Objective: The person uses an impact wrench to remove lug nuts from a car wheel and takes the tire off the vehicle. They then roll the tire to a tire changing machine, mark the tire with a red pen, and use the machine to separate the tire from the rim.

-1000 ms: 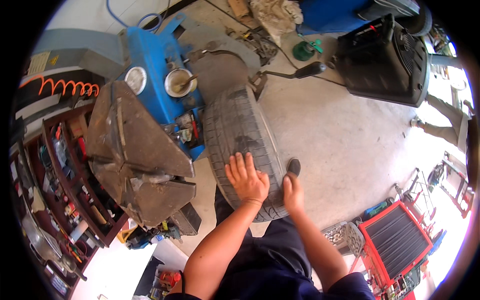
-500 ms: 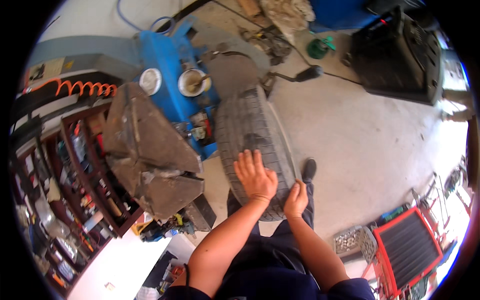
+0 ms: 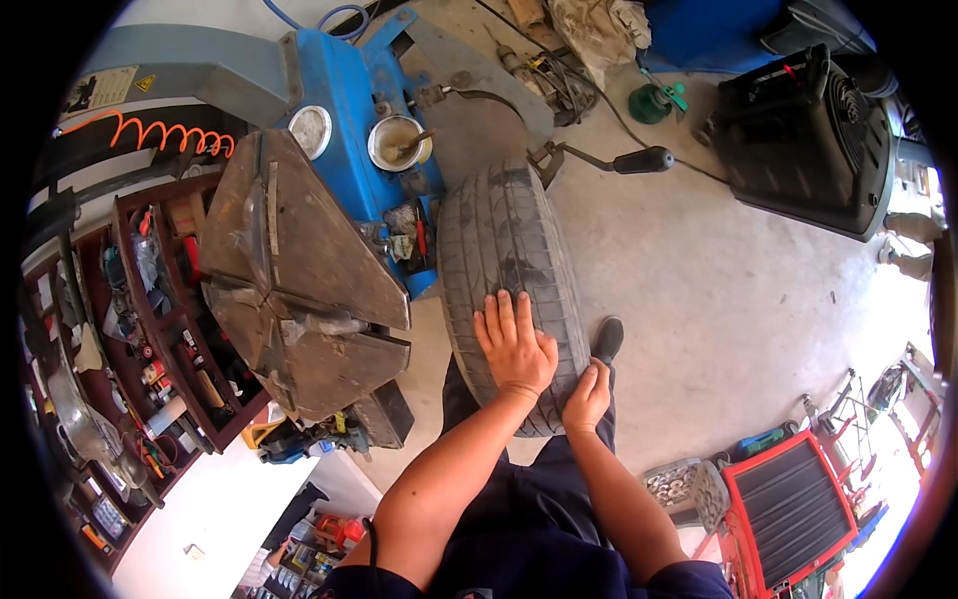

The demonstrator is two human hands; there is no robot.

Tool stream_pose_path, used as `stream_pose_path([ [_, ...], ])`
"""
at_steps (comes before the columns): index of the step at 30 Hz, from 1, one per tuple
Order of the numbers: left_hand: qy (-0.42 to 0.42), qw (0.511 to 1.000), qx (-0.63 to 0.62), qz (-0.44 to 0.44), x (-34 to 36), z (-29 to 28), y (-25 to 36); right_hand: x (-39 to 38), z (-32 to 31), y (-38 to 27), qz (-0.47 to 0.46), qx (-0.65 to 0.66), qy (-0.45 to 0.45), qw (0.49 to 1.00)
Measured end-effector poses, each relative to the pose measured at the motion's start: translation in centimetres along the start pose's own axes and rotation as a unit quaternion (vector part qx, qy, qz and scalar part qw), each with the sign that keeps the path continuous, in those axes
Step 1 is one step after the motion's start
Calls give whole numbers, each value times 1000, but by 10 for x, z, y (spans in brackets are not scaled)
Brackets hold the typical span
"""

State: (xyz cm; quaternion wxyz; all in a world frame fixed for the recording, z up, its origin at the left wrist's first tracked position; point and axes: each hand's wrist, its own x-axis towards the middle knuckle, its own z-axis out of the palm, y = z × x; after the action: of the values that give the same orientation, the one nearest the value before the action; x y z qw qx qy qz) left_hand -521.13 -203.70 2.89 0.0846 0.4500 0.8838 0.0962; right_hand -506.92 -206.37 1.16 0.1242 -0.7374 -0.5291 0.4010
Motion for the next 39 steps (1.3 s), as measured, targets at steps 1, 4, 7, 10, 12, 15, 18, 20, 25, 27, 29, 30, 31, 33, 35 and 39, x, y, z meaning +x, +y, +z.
stream_pose_path([
  [1,1,1000,0,0,0,0,0,0,0,0,0,-3,0,1000],
  [4,2,1000,1,0,0,0,-1,-1,1,-2,6,3,6,1000],
  [7,3,1000,5,4,1,-1,0,0,0,-2,28,-5,-3,1000],
  [10,3,1000,0,11,2,0,2,2,0,-1,0,-18,3,1000],
  [12,-14,1000,24,-1,2,1,4,3,0,0,-10,5,20,1000],
  [15,6,1000,15,8,3,3,4,5,0,1,2,2,11,1000],
  [18,10,999,27,19,4,5,5,5,-1,0,8,-14,11,1000],
  [20,7,999,46,16,4,7,5,6,-2,0,21,-13,-4,1000],
  [25,36,997,57,31,3,10,7,7,-4,0,8,-11,6,1000],
  [27,41,996,63,39,3,10,6,7,-5,-1,10,-8,-4,1000],
  [29,32,995,81,43,2,10,7,7,-5,-2,18,-5,0,1000],
  [30,47,995,72,50,3,11,7,7,-5,-2,16,1,5,1000],
  [31,54,995,70,53,2,11,8,7,-5,-3,22,5,3,1000],
  [33,74,993,71,65,3,12,10,8,-8,-3,14,25,7,1000],
  [35,56,994,68,59,5,11,11,13,-13,4,20,61,-20,998],
  [39,9,999,-11,50,-2,-5,-9,39,-34,45,106,178,-112,972],
])
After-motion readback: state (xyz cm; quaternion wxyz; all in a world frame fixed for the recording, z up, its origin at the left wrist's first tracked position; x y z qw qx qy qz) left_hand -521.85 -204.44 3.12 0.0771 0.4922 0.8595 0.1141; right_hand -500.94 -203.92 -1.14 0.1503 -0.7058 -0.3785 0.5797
